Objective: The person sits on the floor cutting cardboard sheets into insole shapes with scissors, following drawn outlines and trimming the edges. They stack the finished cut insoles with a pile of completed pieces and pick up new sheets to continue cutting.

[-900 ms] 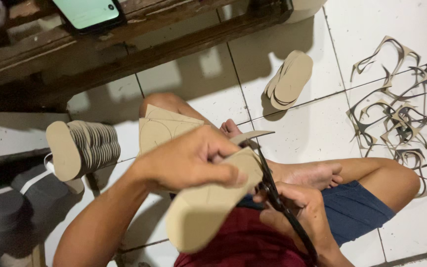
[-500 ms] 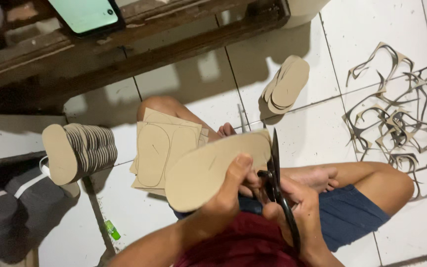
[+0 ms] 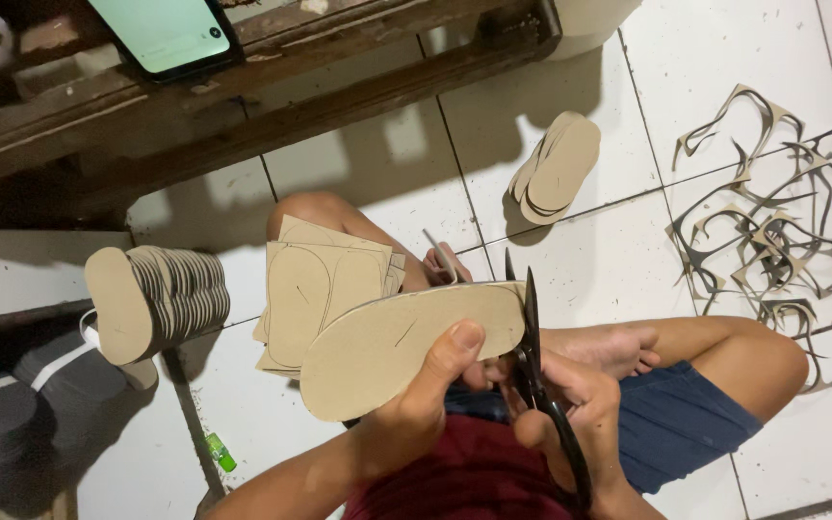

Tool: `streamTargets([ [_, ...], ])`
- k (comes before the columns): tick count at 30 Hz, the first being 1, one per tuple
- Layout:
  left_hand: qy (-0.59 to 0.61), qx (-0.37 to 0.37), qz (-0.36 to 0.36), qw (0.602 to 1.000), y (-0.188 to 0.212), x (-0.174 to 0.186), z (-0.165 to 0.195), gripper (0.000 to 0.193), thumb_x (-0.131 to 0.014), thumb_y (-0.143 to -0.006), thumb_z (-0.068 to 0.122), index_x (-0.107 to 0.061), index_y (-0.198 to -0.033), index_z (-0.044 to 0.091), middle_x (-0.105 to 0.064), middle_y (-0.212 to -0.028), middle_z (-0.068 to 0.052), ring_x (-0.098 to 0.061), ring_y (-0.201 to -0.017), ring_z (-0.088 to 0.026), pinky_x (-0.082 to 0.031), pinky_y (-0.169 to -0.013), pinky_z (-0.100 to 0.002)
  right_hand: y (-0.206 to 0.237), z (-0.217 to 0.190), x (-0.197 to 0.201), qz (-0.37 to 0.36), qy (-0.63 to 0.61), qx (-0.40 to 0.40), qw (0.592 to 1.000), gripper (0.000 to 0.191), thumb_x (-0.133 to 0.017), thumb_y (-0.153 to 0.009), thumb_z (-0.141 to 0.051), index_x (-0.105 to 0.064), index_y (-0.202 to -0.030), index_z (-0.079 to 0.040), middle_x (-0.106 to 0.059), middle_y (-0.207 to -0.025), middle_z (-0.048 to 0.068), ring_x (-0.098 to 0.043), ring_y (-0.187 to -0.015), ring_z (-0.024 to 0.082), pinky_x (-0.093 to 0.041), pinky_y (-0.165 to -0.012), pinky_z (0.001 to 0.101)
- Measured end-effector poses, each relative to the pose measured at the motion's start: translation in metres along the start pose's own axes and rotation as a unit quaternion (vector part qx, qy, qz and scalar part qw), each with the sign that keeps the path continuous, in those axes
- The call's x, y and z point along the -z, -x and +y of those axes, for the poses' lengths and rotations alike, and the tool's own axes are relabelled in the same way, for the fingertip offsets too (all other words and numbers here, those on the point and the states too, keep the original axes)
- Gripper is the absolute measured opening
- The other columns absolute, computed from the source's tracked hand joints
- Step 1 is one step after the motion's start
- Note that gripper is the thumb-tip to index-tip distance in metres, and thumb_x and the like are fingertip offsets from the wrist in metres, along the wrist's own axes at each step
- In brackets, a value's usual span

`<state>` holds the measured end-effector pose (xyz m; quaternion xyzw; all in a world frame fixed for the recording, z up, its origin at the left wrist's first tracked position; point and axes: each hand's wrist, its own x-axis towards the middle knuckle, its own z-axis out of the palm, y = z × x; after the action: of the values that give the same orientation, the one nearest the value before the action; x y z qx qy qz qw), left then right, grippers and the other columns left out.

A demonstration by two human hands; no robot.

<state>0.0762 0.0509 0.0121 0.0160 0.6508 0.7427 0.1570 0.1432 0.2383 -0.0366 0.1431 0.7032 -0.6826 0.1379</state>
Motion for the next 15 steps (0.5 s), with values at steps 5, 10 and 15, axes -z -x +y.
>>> streamTargets([
  [5, -0.038, 0.038, -0.03, 0.998, 0.0, 0.004, 0.001, 0.033, -0.055, -0.102, 0.028, -0.075, -0.092, 0.003, -0.066, -0.066, -0.002, -0.064, -0.063, -0.015, -0.051, -0.059, -0.029, -0.004, -0.005, 0.001, -0.021, -0.017, 0.013, 1.0, 0.099, -0.074, -0.063, -0.081, -0.071, -0.115, 0.003, -0.059, -0.081, -0.003, -0.049, -0.069, 0.006, -0.036, -0.057, 0.0219],
  [10, 0.033, 0.028, -0.026, 0.999, -0.008, 0.011, 0.008, 0.025, -0.059, -0.097, 0.022, -0.073, -0.094, 0.002, -0.065, -0.065, -0.003, -0.066, -0.066, -0.017, -0.052, -0.08, -0.036, -0.001, -0.009, 0.0, -0.033, -0.053, -0.029, 0.998, 0.1, -0.076, -0.061, -0.08, -0.073, -0.113, 0.006, -0.061, -0.082, 0.0, -0.049, -0.071, 0.009, -0.037, -0.059, 0.0238],
  [15, -0.082, -0.109, -0.079, 0.987, -0.015, 0.026, 0.014, 0.024, -0.059, -0.103, 0.022, -0.076, -0.096, 0.006, -0.064, -0.067, 0.001, -0.068, -0.081, -0.014, -0.043, -0.122, -0.039, -0.004, -0.01, 0.001, -0.065, -0.007, 0.023, 0.998, 0.095, -0.073, -0.067, -0.082, -0.067, -0.11, 0.002, -0.06, -0.087, -0.004, -0.053, -0.078, 0.006, -0.044, -0.066, 0.0217],
])
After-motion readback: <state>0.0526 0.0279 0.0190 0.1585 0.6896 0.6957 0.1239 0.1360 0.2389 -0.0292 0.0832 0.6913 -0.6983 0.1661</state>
